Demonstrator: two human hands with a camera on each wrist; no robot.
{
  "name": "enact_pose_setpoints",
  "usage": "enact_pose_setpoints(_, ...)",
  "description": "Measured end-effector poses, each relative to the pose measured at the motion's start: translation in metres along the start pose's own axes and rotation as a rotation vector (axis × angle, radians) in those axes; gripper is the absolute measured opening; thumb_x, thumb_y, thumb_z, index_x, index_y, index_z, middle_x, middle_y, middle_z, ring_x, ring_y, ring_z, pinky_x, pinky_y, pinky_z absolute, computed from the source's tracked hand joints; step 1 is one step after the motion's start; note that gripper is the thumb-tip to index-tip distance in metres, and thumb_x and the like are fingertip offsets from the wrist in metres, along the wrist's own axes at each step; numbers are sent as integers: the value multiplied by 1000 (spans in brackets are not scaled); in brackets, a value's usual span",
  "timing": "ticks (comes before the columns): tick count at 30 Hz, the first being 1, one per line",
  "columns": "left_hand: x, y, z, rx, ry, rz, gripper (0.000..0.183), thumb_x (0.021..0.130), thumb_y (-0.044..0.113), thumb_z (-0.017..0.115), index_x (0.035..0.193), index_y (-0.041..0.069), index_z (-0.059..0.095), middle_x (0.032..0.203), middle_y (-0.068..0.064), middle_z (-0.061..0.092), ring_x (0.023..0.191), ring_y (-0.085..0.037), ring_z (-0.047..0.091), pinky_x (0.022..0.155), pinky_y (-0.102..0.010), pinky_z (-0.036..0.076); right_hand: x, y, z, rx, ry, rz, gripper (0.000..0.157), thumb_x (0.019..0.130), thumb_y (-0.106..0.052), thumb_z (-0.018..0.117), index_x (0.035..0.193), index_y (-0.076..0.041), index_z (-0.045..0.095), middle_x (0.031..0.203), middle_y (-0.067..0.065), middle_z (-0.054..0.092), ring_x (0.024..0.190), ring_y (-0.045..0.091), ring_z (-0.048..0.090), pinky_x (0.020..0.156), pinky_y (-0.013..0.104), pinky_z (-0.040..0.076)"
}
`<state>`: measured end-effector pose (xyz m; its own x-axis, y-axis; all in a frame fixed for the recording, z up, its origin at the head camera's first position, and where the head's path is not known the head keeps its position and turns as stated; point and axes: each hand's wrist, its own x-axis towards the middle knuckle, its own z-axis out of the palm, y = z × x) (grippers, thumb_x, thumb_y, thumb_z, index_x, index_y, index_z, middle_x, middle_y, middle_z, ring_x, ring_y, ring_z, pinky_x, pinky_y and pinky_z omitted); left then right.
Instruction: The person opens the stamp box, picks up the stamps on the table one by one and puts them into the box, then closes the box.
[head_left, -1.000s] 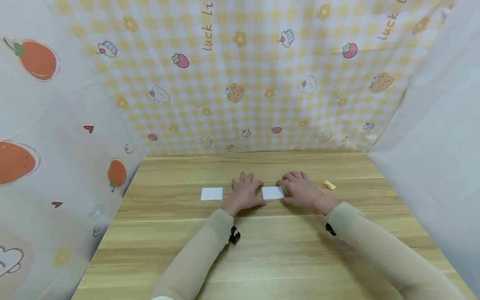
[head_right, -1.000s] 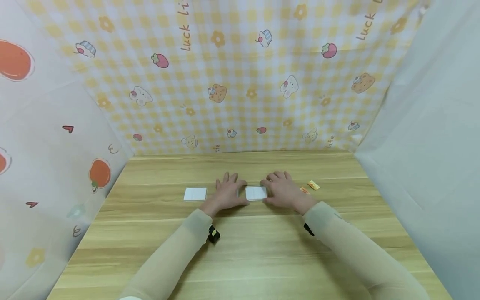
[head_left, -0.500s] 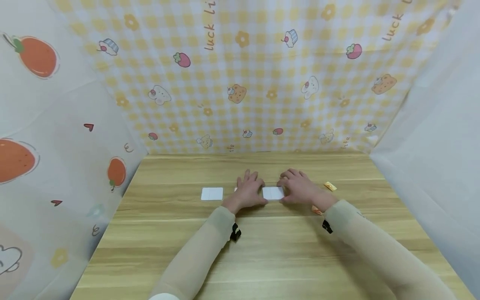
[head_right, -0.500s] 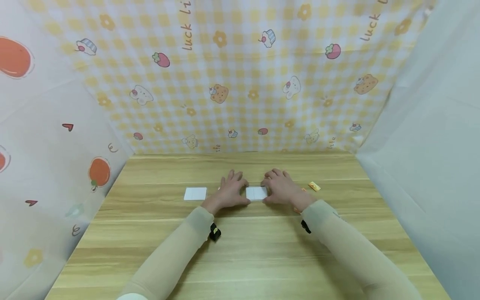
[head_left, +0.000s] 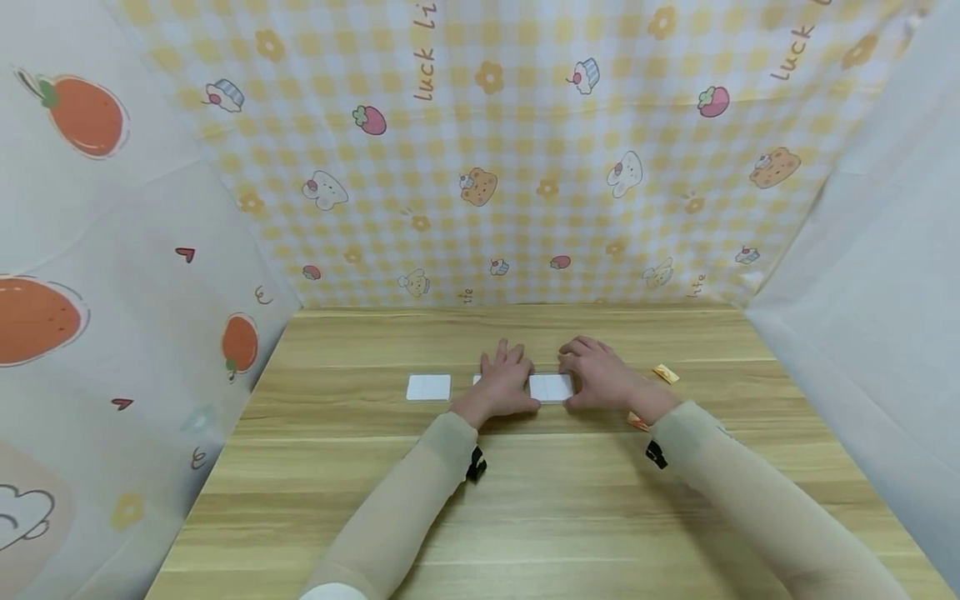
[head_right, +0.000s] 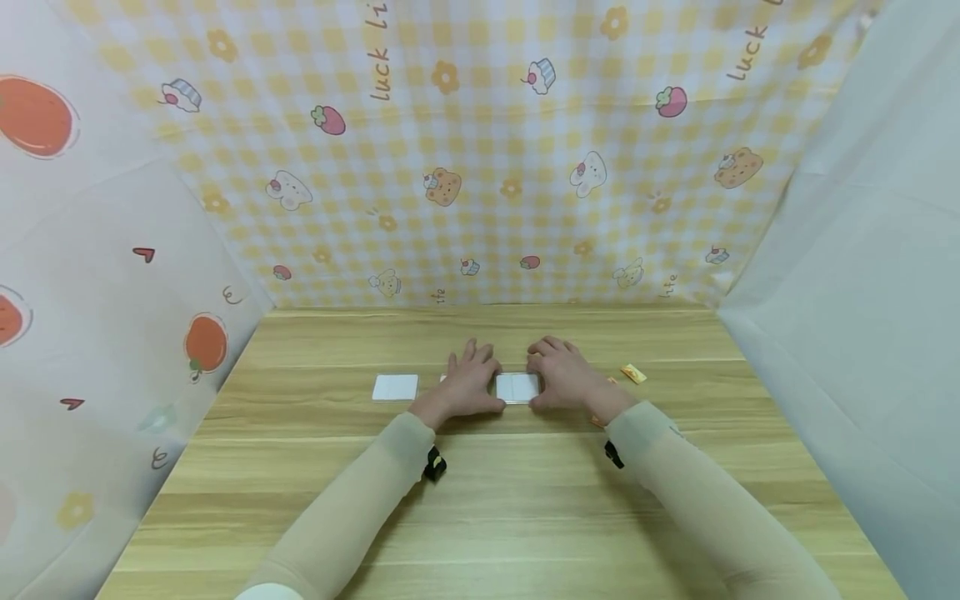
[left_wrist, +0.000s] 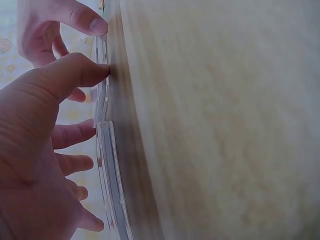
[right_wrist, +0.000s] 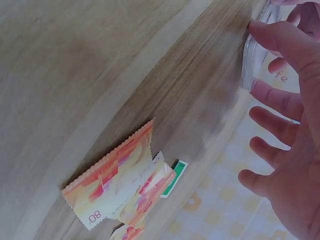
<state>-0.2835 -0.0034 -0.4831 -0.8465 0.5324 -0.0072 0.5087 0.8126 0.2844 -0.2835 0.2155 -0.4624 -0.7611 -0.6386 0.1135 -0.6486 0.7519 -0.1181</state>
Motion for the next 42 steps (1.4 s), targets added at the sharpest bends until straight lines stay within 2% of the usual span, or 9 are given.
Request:
enact_pose_setpoints(10,2,-1,2,-20,6,17,52,66,52,71,107,22,57,149,-3,20,134,-39,1,95,-69,9,-1,1,2,-8,43,-35,53,58,-46,79,98,-12,66,122,6,51,118,30,37,95,56,28)
enact_pose_setpoints(20,0,-1,1,-4,27,39,54,66,52,69,110,22,58,147,-11,21,134,-40,4,94,-70,10,-2,5,5,-7,23,-25,54,61,-51,76,99,-13,67,122,6,52,117,26,38,92,53,33)
enact_pose_setpoints(26,1,-2,3,3,32,42,55,64,54,70,108,23,58,148,-9,19,134,-39,2,93,-70,9,0,5,2,50,22,-30,48,61,-47,77,95,-14,67,124,8,51,116,27,40,86,52,39)
enact_pose_setpoints(31,1,-2,3,4,38,26,54,66,53,69,109,22,58,148,-9,19,135,-38,3,95,-69,9,0,5,-1,83,14,-21,45,62,-44,78,94,-14,68,125,9,50,117,28,39,86,52,39)
enact_pose_setpoints(38,2,-5,4,-1,24,16,59,67,57,68,114,23,55,149,-10,16,134,-39,3,96,-68,8,-1,6,0,86,22,-12,49,62,-44,78,98,-13,68,126,10,49,118,29,39,88,52,37)
enact_pose_setpoints(42,2,-7,4,-15,42,29,63,66,60,68,116,25,51,148,-11,17,134,-40,5,94,-69,8,-2,7,-1,84,23,4,52,63,-45,78,103,-13,67,127,10,48,119,28,37,89,53,36)
